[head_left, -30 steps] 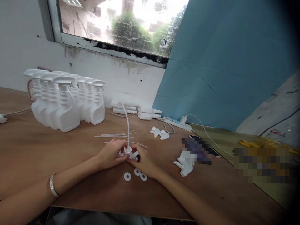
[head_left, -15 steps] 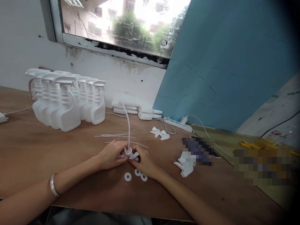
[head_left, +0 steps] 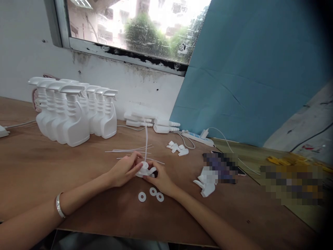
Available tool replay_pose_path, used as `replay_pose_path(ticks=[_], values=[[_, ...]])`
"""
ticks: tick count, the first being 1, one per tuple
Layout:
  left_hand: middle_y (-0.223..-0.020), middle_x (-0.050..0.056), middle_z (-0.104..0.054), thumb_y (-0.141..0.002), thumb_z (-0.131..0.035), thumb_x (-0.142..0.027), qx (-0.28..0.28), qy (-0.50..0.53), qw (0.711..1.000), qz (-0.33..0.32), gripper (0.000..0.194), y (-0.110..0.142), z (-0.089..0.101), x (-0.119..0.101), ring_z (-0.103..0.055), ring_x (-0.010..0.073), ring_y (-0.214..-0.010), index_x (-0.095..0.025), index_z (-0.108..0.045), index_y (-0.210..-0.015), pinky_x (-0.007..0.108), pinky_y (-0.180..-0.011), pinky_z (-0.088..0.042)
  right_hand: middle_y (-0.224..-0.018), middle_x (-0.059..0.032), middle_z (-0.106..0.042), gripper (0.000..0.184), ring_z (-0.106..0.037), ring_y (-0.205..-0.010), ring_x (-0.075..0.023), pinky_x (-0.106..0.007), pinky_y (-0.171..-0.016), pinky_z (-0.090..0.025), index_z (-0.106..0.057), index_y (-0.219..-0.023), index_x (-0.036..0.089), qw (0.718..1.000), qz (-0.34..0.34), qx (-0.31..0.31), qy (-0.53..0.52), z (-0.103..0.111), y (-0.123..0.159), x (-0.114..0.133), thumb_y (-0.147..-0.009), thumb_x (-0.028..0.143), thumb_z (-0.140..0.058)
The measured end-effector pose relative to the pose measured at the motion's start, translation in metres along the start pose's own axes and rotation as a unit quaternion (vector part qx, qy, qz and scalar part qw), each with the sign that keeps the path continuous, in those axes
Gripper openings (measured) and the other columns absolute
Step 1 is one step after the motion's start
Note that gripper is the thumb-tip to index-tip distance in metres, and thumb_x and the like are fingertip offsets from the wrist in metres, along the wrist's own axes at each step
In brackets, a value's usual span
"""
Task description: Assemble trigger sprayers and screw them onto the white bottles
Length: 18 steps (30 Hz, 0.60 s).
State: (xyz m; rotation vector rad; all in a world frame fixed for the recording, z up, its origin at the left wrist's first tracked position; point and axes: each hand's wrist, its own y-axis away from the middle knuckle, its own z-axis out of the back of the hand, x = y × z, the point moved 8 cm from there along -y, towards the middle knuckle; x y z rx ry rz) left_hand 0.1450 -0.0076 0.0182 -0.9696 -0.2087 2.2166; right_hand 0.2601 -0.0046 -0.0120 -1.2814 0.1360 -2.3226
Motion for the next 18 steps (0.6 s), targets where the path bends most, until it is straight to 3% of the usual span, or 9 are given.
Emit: replay_pose_path(ticks=[2,4,7,9,13,18], values=[[-0.066,-0.002,-0.048,-0.090,-0.027,-0.031,-0.024,0.036,0.999,0.025,0.023,-0.005,0.007,0.010,-0.045,0.0126,-0.057,-0.016,-0.039,-0.101,0.023,-0.056,-0.036,-0.077,0.0017,-0.055,0.026,-0.050,-0.067,-0.0117,-0.024,-0.063,-0.039,-0.052,-0.083,0.017,0.997,-0.050,-0.029,-0.048,0.005,-0.002,-0.010,-0.063,0.026,-0.065],[-0.072,0.000,-0.051,-0.088,-0.032,-0.030,-0.029,0.010,0.999,0.022,0.021,-0.016,0.014,0.019,-0.048,0.0130,-0.062,-0.016,-0.042,-0.099,0.023,-0.058,-0.038,-0.075,0.0023,-0.053,0.029,-0.047,-0.061,-0.0100,-0.022,-0.058,-0.038,-0.052,-0.081,0.017,0.989,-0.093,-0.056,-0.096,0.009,-0.003,-0.020,-0.060,0.030,-0.067],[-0.089,0.006,-0.053,-0.081,-0.044,-0.026,-0.027,-0.155,0.987,-0.023,0.019,-0.044,0.025,0.029,-0.050,0.0174,-0.082,-0.014,-0.050,-0.094,0.028,-0.073,-0.040,-0.077,0.0015,-0.052,0.033,-0.047,-0.059,-0.0096,-0.021,-0.055,-0.038,-0.053,-0.081,0.017,0.974,-0.130,-0.081,-0.165,0.013,-0.004,-0.027,-0.057,0.034,-0.069],[-0.096,0.009,-0.052,-0.078,-0.044,-0.023,-0.028,-0.320,0.947,-0.029,0.023,-0.069,0.034,0.040,-0.048,0.0210,-0.091,-0.014,-0.053,-0.097,0.031,-0.079,-0.038,-0.077,0.0007,-0.053,0.035,-0.048,-0.061,-0.0106,-0.021,-0.056,-0.039,-0.053,-0.081,0.017,0.964,-0.138,-0.093,-0.208,0.014,-0.004,-0.029,-0.056,0.035,-0.070],[-0.113,0.016,-0.047,-0.073,-0.046,-0.015,-0.030,-0.388,0.921,-0.020,0.029,-0.126,0.052,0.066,-0.038,0.0284,-0.107,-0.011,-0.058,-0.099,0.039,-0.089,-0.029,-0.074,0.0007,-0.054,0.034,-0.049,-0.062,-0.0117,-0.022,-0.057,-0.039,-0.054,-0.078,0.017,0.956,-0.144,-0.100,-0.237,0.015,-0.003,-0.029,-0.055,0.035,-0.071],[-0.129,0.017,-0.036,-0.067,-0.050,-0.009,-0.031,-0.437,0.899,0.017,0.029,-0.179,0.059,0.107,-0.021,0.0319,-0.121,-0.008,-0.064,-0.092,0.043,-0.098,-0.013,-0.071,0.0017,-0.053,0.032,-0.047,-0.059,-0.0105,-0.021,-0.053,-0.036,-0.053,-0.077,0.017,0.950,-0.152,-0.099,-0.253,0.013,-0.003,-0.032,-0.054,0.031,-0.070]])
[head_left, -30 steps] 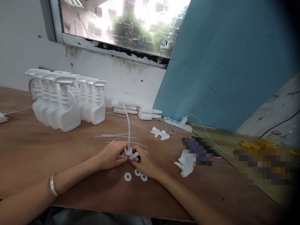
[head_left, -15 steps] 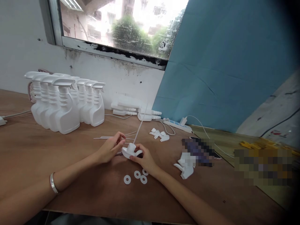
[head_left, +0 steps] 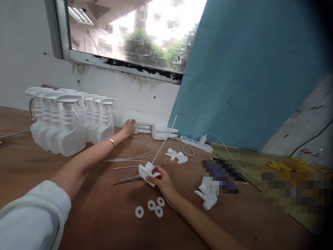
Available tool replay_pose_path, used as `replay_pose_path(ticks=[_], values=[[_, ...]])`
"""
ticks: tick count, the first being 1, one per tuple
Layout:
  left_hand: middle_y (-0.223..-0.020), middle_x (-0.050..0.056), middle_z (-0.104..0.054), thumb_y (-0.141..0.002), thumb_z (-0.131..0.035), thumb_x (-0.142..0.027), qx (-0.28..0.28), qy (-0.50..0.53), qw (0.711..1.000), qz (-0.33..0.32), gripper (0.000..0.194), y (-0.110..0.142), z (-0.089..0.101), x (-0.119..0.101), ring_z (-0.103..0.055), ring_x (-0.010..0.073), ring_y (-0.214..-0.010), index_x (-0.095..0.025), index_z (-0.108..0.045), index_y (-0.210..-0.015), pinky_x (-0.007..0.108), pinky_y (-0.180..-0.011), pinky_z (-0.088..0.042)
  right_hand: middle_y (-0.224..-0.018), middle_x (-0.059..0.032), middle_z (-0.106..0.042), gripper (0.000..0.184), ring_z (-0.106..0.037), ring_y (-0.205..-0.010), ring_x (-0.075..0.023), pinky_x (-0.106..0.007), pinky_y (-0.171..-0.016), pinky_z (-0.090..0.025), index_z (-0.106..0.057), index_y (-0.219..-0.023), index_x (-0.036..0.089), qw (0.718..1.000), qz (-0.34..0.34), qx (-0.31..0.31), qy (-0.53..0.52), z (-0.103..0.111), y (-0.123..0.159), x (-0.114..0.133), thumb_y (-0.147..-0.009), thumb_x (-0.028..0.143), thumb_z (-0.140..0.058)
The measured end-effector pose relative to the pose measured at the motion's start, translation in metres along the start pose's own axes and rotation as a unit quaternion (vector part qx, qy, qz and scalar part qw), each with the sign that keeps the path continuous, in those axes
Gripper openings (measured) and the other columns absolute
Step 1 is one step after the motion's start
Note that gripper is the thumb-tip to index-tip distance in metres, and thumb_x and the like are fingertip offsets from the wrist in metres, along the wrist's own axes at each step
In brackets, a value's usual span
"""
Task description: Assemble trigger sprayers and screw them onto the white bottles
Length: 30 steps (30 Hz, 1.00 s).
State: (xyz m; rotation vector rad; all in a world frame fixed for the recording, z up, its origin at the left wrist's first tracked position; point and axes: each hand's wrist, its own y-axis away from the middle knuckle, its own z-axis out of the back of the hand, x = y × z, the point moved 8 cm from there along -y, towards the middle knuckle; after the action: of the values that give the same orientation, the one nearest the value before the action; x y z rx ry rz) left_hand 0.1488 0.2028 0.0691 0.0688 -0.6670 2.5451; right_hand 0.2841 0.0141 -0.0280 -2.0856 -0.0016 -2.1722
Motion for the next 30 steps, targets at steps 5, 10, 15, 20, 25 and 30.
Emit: replay_pose_path(ticks=[5,10,15,20,25,30], values=[[-0.138,0.015,-0.022,-0.069,-0.049,-0.011,0.016,-0.029,0.998,0.057,0.030,-0.033,-0.034,0.018,-0.008,0.0350,-0.126,-0.007,-0.064,-0.094,0.048,-0.098,-0.001,-0.066,0.0033,-0.050,0.031,-0.043,-0.056,-0.0091,-0.020,-0.051,-0.033,-0.051,-0.075,0.017,1.000,-0.017,0.005,0.008,0.001,-0.001,-0.005,-0.054,0.028,-0.070],[-0.140,0.018,-0.012,-0.068,-0.053,-0.017,0.055,-0.044,0.993,0.096,0.042,-0.055,-0.061,0.032,-0.004,0.0382,-0.126,-0.002,-0.058,-0.107,0.052,-0.097,0.002,-0.068,0.0033,-0.051,0.031,-0.042,-0.053,-0.0080,-0.020,-0.048,-0.031,-0.051,-0.073,0.018,1.000,-0.024,-0.002,0.016,0.003,-0.002,-0.005,-0.053,0.030,-0.071],[-0.140,0.017,-0.016,-0.067,-0.053,-0.019,0.077,-0.064,0.989,0.105,0.046,-0.059,-0.071,0.048,-0.006,0.0369,-0.126,-0.005,-0.056,-0.111,0.055,-0.096,0.003,-0.074,0.0018,-0.053,0.034,-0.044,-0.057,-0.0088,-0.020,-0.052,-0.034,-0.053,-0.077,0.017,1.000,-0.021,0.005,0.020,0.003,-0.001,-0.003,-0.053,0.033,-0.071],[-0.135,0.018,-0.028,-0.067,-0.057,-0.030,0.037,-0.091,0.993,0.068,0.042,-0.052,-0.060,0.046,-0.013,0.0337,-0.126,-0.010,-0.061,-0.103,0.054,-0.097,0.004,-0.075,0.0016,-0.053,0.032,-0.046,-0.061,-0.0098,-0.020,-0.054,-0.035,-0.054,-0.079,0.017,1.000,-0.020,0.011,0.012,0.002,-0.003,-0.006,-0.054,0.030,-0.069],[-0.124,0.021,-0.038,-0.071,-0.057,-0.024,-0.049,-0.105,0.993,0.012,0.030,-0.040,-0.030,0.040,-0.021,0.0331,-0.122,-0.009,-0.064,-0.095,0.055,-0.097,-0.002,-0.074,0.0017,-0.053,0.029,-0.046,-0.062,-0.0100,-0.021,-0.057,-0.035,-0.053,-0.077,0.017,1.000,-0.008,0.015,-0.003,0.001,-0.003,-0.007,-0.055,0.026,-0.069],[-0.110,0.019,-0.048,-0.077,-0.041,-0.005,-0.104,-0.103,0.987,-0.072,0.025,-0.042,0.000,0.029,-0.039,0.0283,-0.109,-0.009,-0.067,-0.076,0.050,-0.093,-0.019,-0.072,0.0025,-0.052,0.029,-0.046,-0.060,-0.0095,-0.020,-0.056,-0.035,-0.052,-0.077,0.017,1.000,-0.011,0.015,-0.012,0.000,-0.001,-0.007,-0.056,0.025,-0.069]])
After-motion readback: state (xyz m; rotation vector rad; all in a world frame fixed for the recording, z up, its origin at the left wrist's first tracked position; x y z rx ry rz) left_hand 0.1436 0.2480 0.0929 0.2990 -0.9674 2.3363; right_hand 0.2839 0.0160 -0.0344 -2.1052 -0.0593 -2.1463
